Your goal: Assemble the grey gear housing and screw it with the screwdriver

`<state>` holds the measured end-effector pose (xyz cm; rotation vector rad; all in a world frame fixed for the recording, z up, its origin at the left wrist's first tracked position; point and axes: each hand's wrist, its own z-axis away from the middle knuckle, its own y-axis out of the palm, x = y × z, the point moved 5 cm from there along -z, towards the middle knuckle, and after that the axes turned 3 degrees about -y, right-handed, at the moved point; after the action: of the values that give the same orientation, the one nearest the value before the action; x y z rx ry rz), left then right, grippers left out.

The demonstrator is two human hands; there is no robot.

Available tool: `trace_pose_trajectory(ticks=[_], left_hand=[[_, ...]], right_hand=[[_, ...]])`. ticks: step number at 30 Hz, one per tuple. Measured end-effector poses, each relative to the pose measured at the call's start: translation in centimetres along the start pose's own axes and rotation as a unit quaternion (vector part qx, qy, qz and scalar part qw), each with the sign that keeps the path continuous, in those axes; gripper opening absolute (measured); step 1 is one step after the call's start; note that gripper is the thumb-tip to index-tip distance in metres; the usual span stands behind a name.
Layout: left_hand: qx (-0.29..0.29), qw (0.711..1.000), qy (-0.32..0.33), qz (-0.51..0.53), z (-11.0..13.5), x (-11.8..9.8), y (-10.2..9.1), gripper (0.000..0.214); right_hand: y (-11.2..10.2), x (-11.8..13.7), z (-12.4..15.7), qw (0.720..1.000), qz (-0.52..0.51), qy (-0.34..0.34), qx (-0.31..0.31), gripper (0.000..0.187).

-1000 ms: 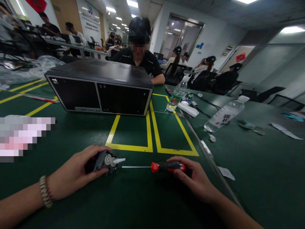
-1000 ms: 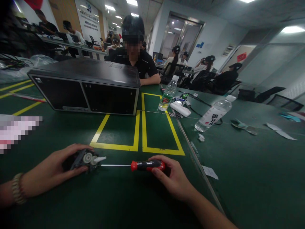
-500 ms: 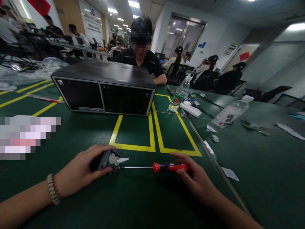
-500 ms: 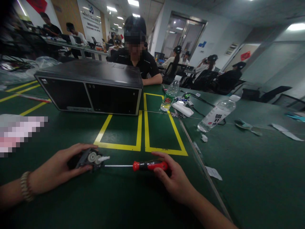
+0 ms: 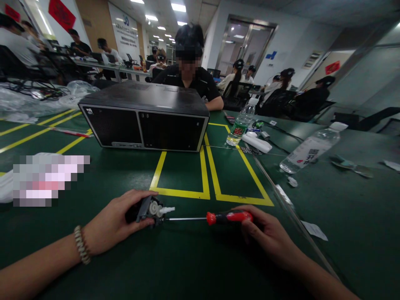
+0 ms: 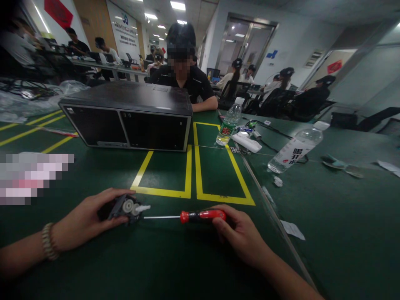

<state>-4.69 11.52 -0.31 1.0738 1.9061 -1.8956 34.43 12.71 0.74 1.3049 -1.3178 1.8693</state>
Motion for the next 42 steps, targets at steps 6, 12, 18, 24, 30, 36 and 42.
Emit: trace_pose_trajectory(ticks=[6, 12, 18, 24, 30, 36, 42], left_hand=[[0.004, 1.000, 0.004, 0.000, 0.0, 0.1, 0.1, 0.052], [0.014, 1.000, -0.002, 0.008, -0.1, 0.2, 0.2, 0.050], [0.018, 1.000, -0.001, 0.010, 0.0, 0.0, 0.2, 0.050], [0.013, 1.000, -0.001, 0.012, -0.1, 0.2, 0.4, 0.049], [0.032, 0.999, -0.003, 0.021, 0.0, 0.2, 0.4, 0.051], [0.015, 0.999, -0.004, 0.040, 0.0, -0.3, 0.4, 0.055], [-0.007, 0.999, 0.022, 0.022, 0.4, -1.0, -2.1, 0.091]], right_hand=[[0.1, -0.5, -0.3, 0.999, 0.012, 0.016, -0.045, 0.055], [0.1, -1.1, 0.3, 0.999, -0.036, -0.032, -0.017, 0.046], [-0.3, -0.8, -0.2, 0.999, -0.009, -0.029, -0.019, 0.036], [-0.3, -0.5, -0.1, 0.999, 0.005, -0.022, -0.038, 0.047], [-0.6, -0.8, -0.1, 0.999, -0.003, -0.024, -0.028, 0.035], [-1.7, -2.4, -0.4, 0.987, -0.128, 0.010, -0.099, 0.041], [-1.9, -3.7, -0.4, 0.982, -0.153, 0.035, -0.105, 0.043]])
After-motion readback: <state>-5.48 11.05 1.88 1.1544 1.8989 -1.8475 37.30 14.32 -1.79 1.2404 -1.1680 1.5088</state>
